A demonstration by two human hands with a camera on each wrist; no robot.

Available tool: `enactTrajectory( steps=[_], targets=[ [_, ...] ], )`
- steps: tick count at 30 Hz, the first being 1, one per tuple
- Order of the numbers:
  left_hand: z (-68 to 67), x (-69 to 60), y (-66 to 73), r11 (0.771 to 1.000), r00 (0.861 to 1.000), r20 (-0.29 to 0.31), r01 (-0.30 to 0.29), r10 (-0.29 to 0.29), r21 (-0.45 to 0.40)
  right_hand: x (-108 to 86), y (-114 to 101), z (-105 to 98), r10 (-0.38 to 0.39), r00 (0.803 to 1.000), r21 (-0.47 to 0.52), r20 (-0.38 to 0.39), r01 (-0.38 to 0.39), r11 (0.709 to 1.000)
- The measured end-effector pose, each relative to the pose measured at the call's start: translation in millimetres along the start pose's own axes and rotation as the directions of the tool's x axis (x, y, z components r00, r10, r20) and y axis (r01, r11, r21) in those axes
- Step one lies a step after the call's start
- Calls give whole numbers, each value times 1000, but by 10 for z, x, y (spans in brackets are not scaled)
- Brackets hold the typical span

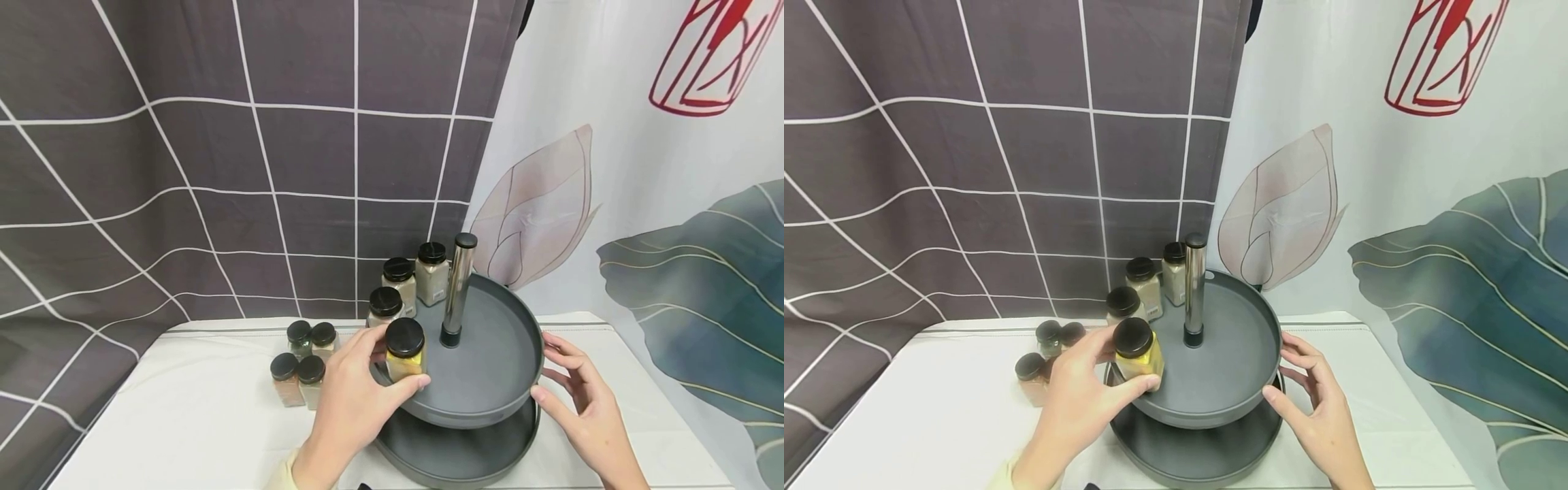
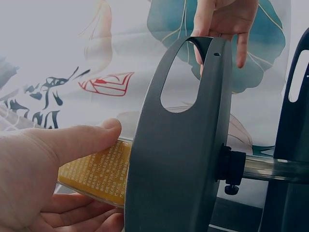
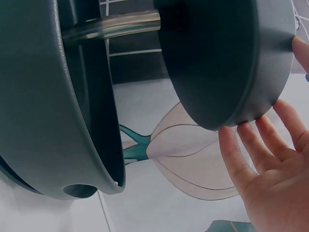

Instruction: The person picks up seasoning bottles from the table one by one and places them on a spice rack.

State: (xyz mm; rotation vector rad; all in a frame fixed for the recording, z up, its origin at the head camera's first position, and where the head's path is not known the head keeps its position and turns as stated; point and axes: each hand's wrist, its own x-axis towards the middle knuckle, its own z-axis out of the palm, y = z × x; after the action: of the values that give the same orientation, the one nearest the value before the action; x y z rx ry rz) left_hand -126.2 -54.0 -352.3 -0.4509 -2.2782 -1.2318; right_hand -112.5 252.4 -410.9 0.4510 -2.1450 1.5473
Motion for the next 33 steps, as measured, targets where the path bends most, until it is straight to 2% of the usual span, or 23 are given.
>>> enactTrajectory(
  steps=[11, 25, 33],
  targets=[
    [61, -56, -1, 993, 1000, -20, 5, -2, 115, 0, 0, 4, -3, 1000, 16, 7, 3, 1000],
    [81, -65, -30, 990, 999, -34, -28, 33, 135, 4, -7, 0, -5, 1000, 13, 9, 5, 1000],
    [68, -52, -32, 989, 1000, 2, -10, 9, 150, 3, -2, -3, -6, 1000, 17, 7, 6, 1000]
  ],
)
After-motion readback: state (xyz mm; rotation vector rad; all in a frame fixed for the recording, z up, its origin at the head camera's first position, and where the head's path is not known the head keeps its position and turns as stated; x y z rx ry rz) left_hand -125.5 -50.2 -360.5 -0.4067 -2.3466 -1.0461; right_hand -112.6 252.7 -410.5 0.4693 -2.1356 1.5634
